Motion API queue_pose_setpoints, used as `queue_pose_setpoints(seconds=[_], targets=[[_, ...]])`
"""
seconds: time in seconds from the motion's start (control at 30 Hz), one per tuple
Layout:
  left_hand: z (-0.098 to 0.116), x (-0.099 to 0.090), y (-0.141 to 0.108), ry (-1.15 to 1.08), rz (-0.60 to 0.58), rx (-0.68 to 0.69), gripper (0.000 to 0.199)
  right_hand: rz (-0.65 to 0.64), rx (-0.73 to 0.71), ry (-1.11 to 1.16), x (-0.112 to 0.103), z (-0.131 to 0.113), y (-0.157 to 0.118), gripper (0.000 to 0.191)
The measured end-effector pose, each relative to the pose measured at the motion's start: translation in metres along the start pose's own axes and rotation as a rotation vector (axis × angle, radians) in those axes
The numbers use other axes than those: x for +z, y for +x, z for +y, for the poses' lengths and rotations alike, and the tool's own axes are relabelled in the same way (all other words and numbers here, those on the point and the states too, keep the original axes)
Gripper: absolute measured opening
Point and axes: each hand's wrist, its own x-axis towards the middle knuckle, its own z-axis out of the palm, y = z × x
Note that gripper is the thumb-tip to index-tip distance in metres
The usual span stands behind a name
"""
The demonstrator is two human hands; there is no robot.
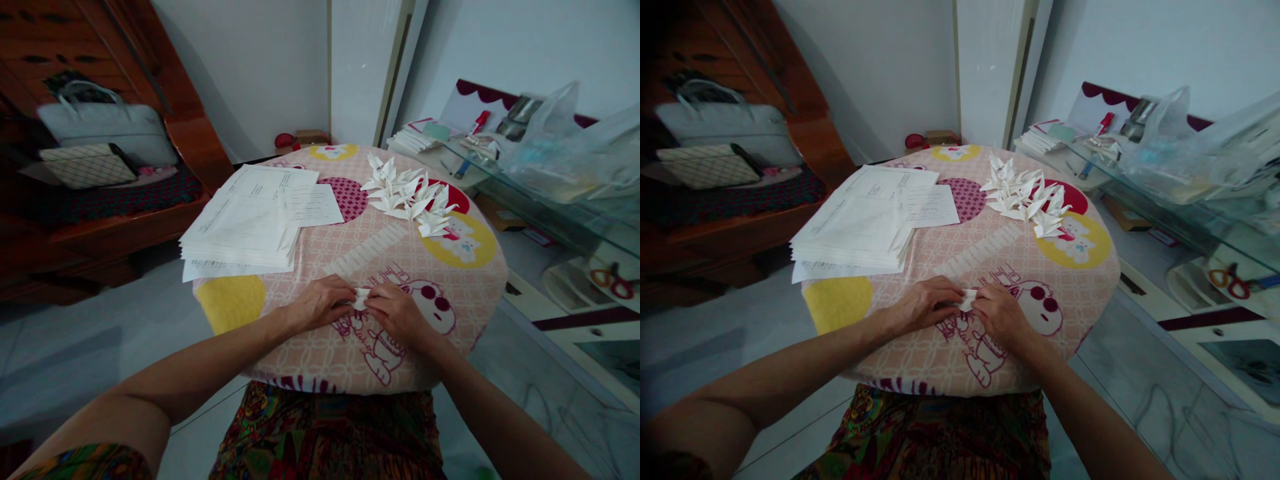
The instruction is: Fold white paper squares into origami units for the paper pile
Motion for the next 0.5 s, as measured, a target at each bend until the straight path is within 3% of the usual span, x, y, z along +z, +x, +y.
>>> queue_pose_setpoints(seconds=[0.3,0.5], targets=[[0.004,0.003,0.008,-0.158,0.095,-0.173,0.007,-0.004,0.273,0.173,-0.003,-0.005,0.011,0.020],[0.008,0.004,0.012,-0.159,0.110,-0.245,0.011,0.008,0.359,0.121,0.000,-0.011,0.017,0.022]])
